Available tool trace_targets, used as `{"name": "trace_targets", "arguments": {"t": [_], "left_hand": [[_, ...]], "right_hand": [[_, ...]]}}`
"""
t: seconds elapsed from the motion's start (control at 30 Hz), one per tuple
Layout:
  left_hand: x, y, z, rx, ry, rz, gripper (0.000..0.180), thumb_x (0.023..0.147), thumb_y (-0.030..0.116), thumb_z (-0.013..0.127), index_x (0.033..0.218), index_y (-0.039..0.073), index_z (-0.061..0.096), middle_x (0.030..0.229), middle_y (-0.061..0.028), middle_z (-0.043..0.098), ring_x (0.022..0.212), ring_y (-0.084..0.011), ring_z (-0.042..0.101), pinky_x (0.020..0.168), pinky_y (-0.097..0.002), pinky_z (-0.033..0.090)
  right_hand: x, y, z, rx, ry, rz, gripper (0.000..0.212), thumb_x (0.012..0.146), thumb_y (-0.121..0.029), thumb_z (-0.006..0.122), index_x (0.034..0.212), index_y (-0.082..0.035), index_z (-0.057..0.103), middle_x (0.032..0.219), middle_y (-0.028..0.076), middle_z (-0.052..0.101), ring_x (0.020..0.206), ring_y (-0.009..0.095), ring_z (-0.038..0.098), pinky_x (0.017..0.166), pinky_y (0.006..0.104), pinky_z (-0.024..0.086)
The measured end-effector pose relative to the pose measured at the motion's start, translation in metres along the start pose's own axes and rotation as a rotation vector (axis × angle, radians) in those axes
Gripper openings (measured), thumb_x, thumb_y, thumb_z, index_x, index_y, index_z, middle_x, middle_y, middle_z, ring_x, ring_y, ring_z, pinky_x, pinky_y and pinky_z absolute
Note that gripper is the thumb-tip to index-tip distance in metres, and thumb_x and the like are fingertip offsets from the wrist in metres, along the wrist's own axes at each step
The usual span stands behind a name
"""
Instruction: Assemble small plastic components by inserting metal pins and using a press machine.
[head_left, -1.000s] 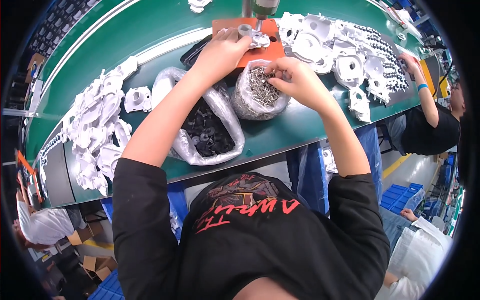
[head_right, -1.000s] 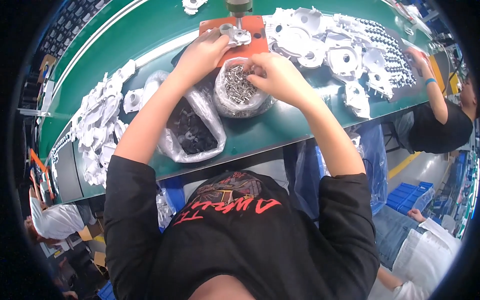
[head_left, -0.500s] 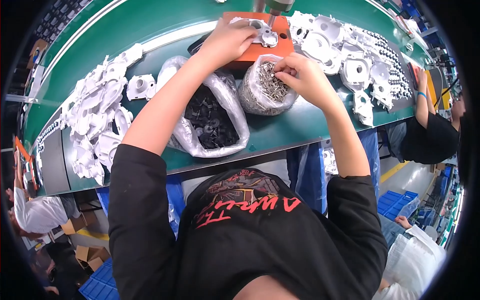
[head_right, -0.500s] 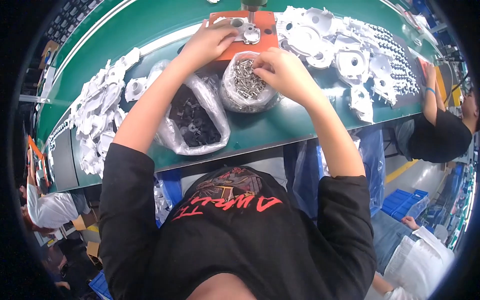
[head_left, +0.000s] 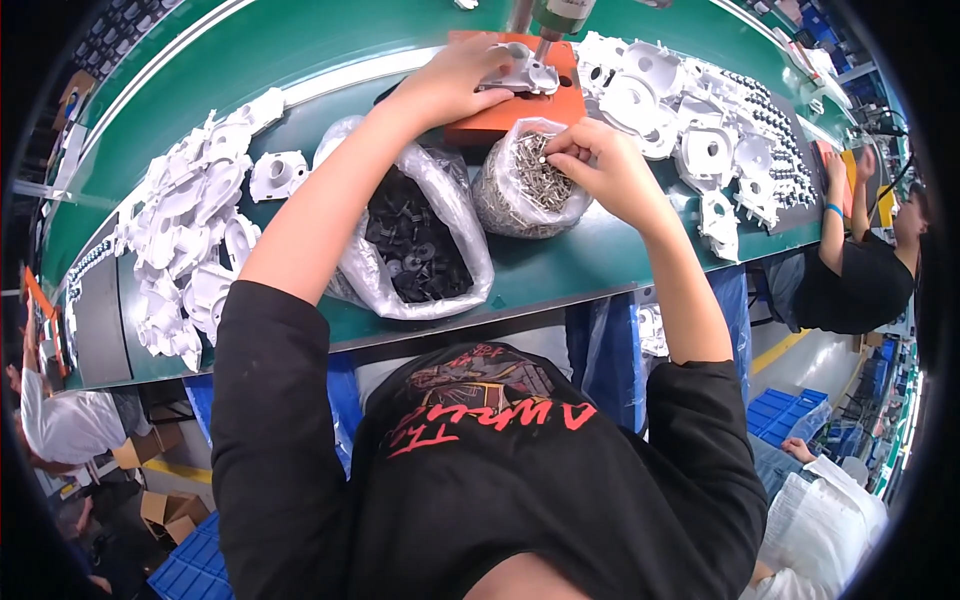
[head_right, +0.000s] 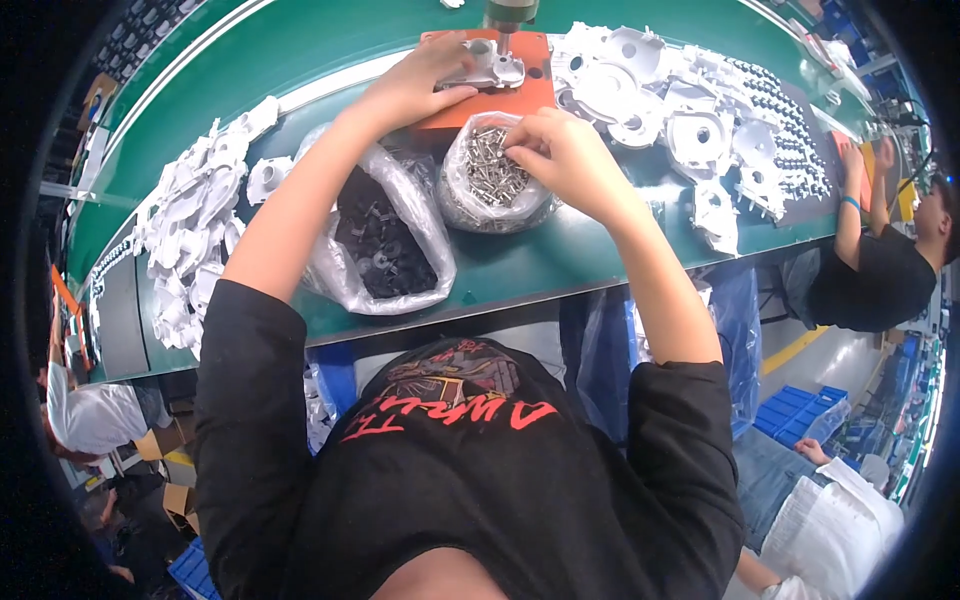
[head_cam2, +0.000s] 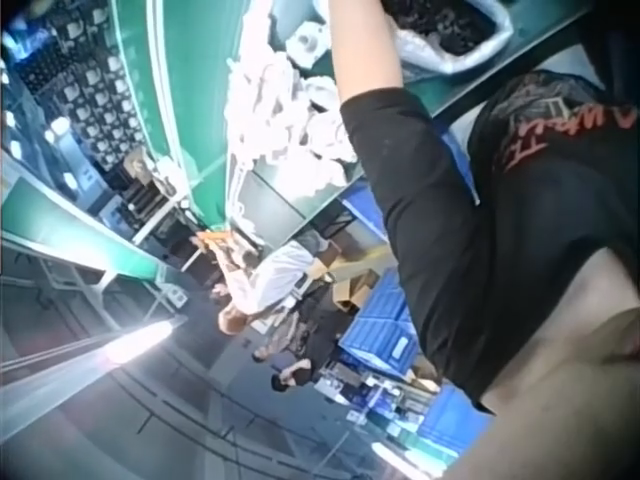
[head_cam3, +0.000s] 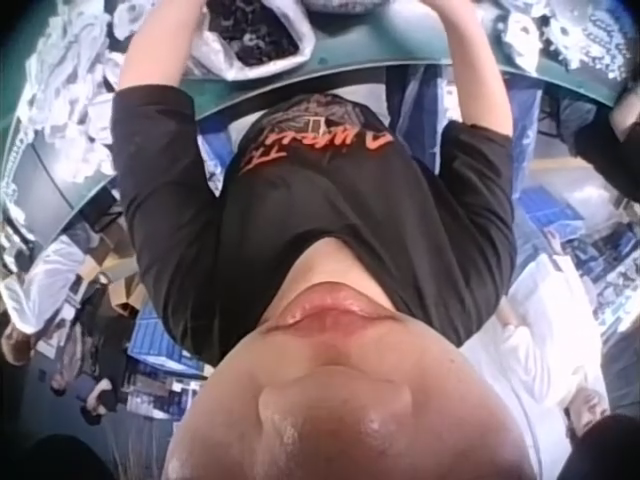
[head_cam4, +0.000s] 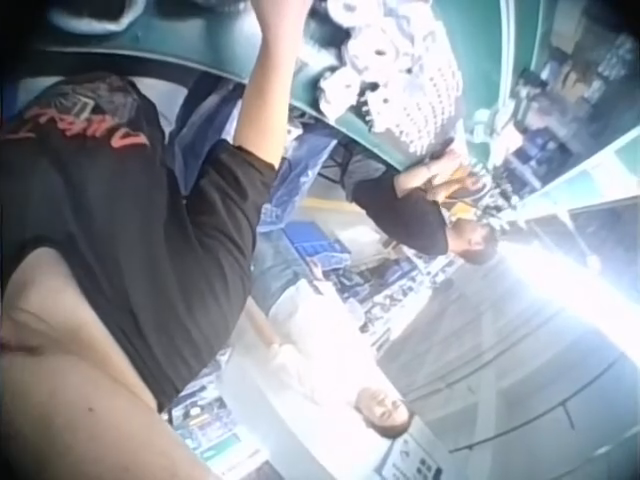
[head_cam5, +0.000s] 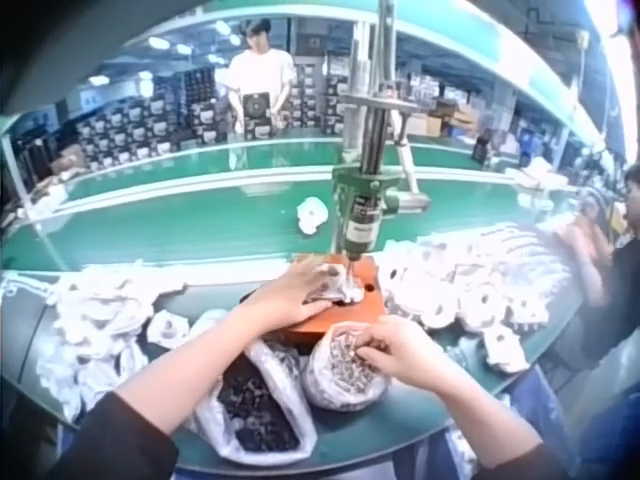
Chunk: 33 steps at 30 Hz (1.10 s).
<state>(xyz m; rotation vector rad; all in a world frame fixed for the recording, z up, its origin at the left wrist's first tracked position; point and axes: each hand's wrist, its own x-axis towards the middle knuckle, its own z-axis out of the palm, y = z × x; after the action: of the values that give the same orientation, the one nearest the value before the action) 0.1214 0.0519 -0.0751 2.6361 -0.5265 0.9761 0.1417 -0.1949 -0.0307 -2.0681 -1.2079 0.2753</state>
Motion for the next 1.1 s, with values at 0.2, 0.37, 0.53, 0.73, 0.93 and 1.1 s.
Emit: {"name": "trace_targets", "arguments": {"t": [0.2,0.37,0.53,0.73,0.93,1.1], "left_hand": [[0.008,0.006,-0.019,0.003,-0.277,-0.035,0.027,0.081,0.025,0.063,0.103,0.011,0.057,0.101,-0.0119,0.060,0.102,-0.0284,0.054,0.087,-0.0405,0.041],[-0.009,0.006,-0.019,0.119,-0.257,-0.006,0.022,0.089,0.027,0.053,0.106,0.013,0.058,0.123,-0.0091,0.056,0.118,-0.0223,0.048,0.105,-0.0412,0.027],[-0.001,0.020,-0.022,0.107,-0.293,-0.074,0.017,0.090,0.024,0.052,0.100,0.012,0.058,0.112,-0.0079,0.059,0.110,-0.0235,0.052,0.100,-0.0422,0.032],[0.004,-0.002,-0.018,0.091,-0.354,0.072,0.017,0.087,0.020,0.052,0.101,0.012,0.058,0.099,-0.0089,0.060,0.096,-0.0266,0.057,0.083,-0.0403,0.043],[-0.017,-0.002,-0.008,0.185,-0.023,0.163,0.029,0.084,0.019,0.055,0.112,0.011,0.056,0.095,-0.0146,0.060,0.090,-0.0297,0.060,0.079,-0.0401,0.047],[-0.024,0.047,-0.062,-0.097,-0.196,-0.237,0.028,0.082,0.018,0.057,0.107,0.006,0.054,0.088,-0.0160,0.060,0.084,-0.0315,0.060,0.075,-0.0405,0.048]], "right_hand": [[0.000,0.001,0.000,0.015,0.049,-0.003,0.013,0.079,-0.006,0.064,0.090,0.000,0.065,0.074,0.003,0.057,0.065,0.010,0.050,0.063,0.0237,0.042],[-0.002,0.007,0.002,0.090,0.142,0.038,0.013,0.081,-0.008,0.063,0.092,0.000,0.066,0.078,0.001,0.062,0.068,0.006,0.050,0.063,0.0203,0.041],[-0.002,0.010,0.005,0.113,0.132,0.086,0.013,0.082,-0.007,0.063,0.093,-0.001,0.066,0.078,0.000,0.061,0.070,0.005,0.051,0.065,0.0189,0.041],[-0.003,0.012,0.008,0.205,0.092,0.143,0.013,0.084,-0.007,0.062,0.095,-0.002,0.065,0.081,-0.002,0.061,0.073,0.004,0.052,0.068,0.0185,0.042],[-0.002,0.015,0.008,0.284,0.068,0.143,0.014,0.084,-0.007,0.061,0.097,-0.001,0.064,0.085,-0.001,0.062,0.077,0.005,0.054,0.070,0.0193,0.043],[-0.002,0.020,0.009,0.421,0.131,0.164,0.013,0.085,-0.007,0.060,0.096,-0.001,0.061,0.087,0.000,0.061,0.080,0.006,0.054,0.074,0.0200,0.043]]}}
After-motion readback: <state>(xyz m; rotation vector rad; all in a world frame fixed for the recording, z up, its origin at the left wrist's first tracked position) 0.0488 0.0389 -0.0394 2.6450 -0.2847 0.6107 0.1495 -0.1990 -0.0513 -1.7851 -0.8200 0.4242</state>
